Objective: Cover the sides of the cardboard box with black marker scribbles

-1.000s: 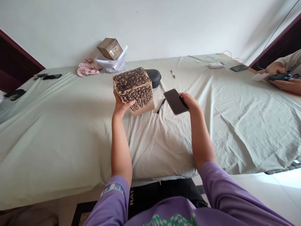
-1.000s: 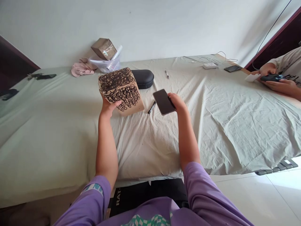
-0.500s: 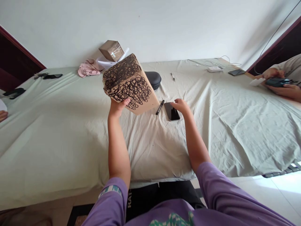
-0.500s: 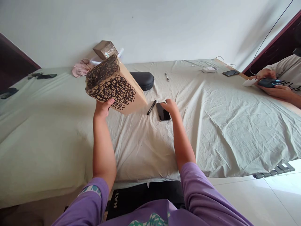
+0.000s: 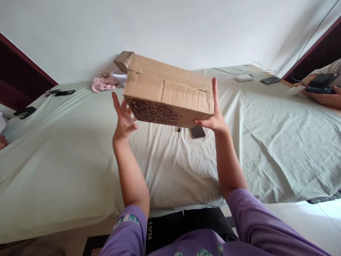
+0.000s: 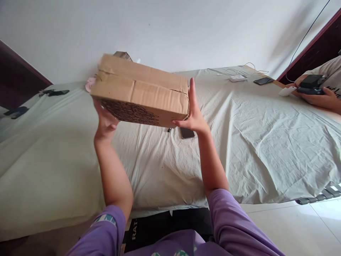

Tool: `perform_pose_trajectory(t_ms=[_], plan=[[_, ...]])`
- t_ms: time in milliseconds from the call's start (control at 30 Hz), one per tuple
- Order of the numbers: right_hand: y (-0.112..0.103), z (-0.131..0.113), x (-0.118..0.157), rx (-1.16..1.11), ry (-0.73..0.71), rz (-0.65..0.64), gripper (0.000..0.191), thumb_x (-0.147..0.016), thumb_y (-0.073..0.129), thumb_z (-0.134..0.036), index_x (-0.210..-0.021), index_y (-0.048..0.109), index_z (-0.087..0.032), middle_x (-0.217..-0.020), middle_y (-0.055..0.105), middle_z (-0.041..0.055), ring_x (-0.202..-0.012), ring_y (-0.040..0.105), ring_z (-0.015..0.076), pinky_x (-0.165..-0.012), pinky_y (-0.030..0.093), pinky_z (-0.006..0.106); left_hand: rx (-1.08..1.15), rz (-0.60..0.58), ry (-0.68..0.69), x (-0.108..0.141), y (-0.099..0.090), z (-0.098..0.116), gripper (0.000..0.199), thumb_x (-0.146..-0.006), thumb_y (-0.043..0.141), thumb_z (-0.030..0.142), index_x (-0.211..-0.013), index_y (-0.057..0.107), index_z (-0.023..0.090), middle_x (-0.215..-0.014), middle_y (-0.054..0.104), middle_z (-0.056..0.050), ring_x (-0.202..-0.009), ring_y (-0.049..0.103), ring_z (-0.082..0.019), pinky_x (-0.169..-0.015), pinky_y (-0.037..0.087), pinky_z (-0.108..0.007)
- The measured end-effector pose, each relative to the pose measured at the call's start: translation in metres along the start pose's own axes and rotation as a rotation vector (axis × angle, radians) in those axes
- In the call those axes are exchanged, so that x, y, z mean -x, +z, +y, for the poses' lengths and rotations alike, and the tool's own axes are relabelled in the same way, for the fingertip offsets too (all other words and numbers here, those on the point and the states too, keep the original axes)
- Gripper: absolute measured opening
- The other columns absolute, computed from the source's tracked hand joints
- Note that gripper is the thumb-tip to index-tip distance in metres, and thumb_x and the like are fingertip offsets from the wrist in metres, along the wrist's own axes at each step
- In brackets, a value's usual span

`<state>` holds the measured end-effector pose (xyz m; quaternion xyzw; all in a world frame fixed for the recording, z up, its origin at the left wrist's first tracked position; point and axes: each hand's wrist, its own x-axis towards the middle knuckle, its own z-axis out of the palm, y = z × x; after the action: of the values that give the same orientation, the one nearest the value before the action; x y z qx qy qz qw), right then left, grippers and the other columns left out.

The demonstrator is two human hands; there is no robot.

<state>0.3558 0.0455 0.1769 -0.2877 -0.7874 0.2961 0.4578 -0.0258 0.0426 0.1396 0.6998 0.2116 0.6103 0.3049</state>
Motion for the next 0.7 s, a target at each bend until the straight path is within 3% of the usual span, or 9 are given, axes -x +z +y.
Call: perform_pose_trajectory(t_ms=[67, 100, 167, 300, 400, 533, 700], plan=[[-0.014, -0.005, 0.004, -0.002, -0.061, -0.013, 0.183, -0.056, 0.09, -0.098, -0.179, -0.031, -0.038, -0.195, 0.02, 0.0054, -0.182, 0.012, 0.0426, -0.147, 0.019, 0.064, -0.133, -0.142, 0.048, 0.001, -0.012, 0.023, 0.153, -0.056, 0.112, 0.063, -0.176, 0.019, 0.067, -0.194, 0.021, 0.005, -0.182, 0.011, -0.045, -0.138, 0.042, -0.067], [-0.018, -0.008, 0.006, -0.004, -0.079, -0.034, 0.183, -0.055, 0.091, -0.096, -0.179, -0.031, -0.04, -0.195, 0.02, 0.0041, -0.181, 0.014, 0.0433, -0.146, 0.022, 0.065, -0.197, -0.215, 0.062, 0.001, -0.013, 0.034, 0.164, -0.052, 0.115, 0.057, -0.179, 0.012, 0.065, -0.195, 0.017, 0.004, -0.182, 0.011, -0.047, -0.142, 0.035, -0.07], [-0.02, -0.018, 0.009, -0.002, -0.084, -0.074, 0.179, -0.055, 0.091, -0.096, -0.179, -0.028, -0.045, -0.195, 0.02, 0.0012, -0.181, 0.016, 0.0445, -0.143, 0.027, 0.068, -0.253, -0.275, 0.069, 0.002, -0.009, 0.055, 0.168, -0.055, 0.116, 0.05, -0.181, 0.005, 0.061, -0.194, 0.02, 0.001, -0.179, 0.023, -0.048, -0.142, 0.034, -0.072], [-0.013, -0.04, 0.011, -0.002, -0.022, -0.082, 0.172, -0.059, 0.091, -0.095, -0.181, -0.021, -0.046, -0.195, 0.018, -0.0011, -0.181, 0.016, 0.0452, -0.142, 0.032, 0.066, -0.268, -0.182, 0.039, 0.004, 0.009, 0.082, 0.155, -0.06, 0.114, 0.052, -0.18, 0.016, 0.055, -0.19, 0.03, -0.001, -0.174, 0.034, -0.051, -0.138, 0.042, -0.073], [-0.01, -0.048, 0.012, -0.022, -0.001, -0.075, 0.173, -0.059, 0.092, -0.095, -0.183, -0.018, -0.045, -0.195, 0.019, -0.0013, -0.181, 0.012, 0.0453, -0.142, 0.033, 0.065, -0.248, -0.097, 0.009, 0.006, 0.014, 0.089, 0.152, -0.053, 0.116, 0.052, -0.177, 0.027, 0.048, -0.185, 0.037, -0.004, -0.173, 0.035, -0.053, -0.138, 0.044, -0.072], [-0.012, -0.044, 0.013, -0.011, 0.026, -0.049, 0.173, -0.056, 0.088, -0.1, -0.183, -0.016, -0.048, -0.196, 0.015, -0.003, -0.182, 0.006, 0.0459, -0.142, 0.032, 0.068, -0.26, -0.102, 0.021, 0.004, 0.013, 0.091, 0.145, -0.058, 0.114, 0.05, -0.177, 0.03, 0.046, -0.183, 0.04, -0.004, -0.171, 0.038, -0.052, -0.141, 0.04, -0.071], [-0.006, -0.041, 0.008, -0.017, -0.016, -0.002, 0.18, -0.051, 0.087, -0.103, -0.183, -0.019, -0.043, -0.196, 0.012, 0.0001, -0.183, 0.004, 0.0433, -0.146, 0.024, 0.064, -0.222, -0.012, 0.14, -0.002, 0.016, 0.075, 0.12, -0.071, 0.099, 0.072, -0.173, 0.04, 0.049, -0.181, 0.044, 0.004, -0.175, 0.032, -0.047, -0.146, 0.031, -0.069]])
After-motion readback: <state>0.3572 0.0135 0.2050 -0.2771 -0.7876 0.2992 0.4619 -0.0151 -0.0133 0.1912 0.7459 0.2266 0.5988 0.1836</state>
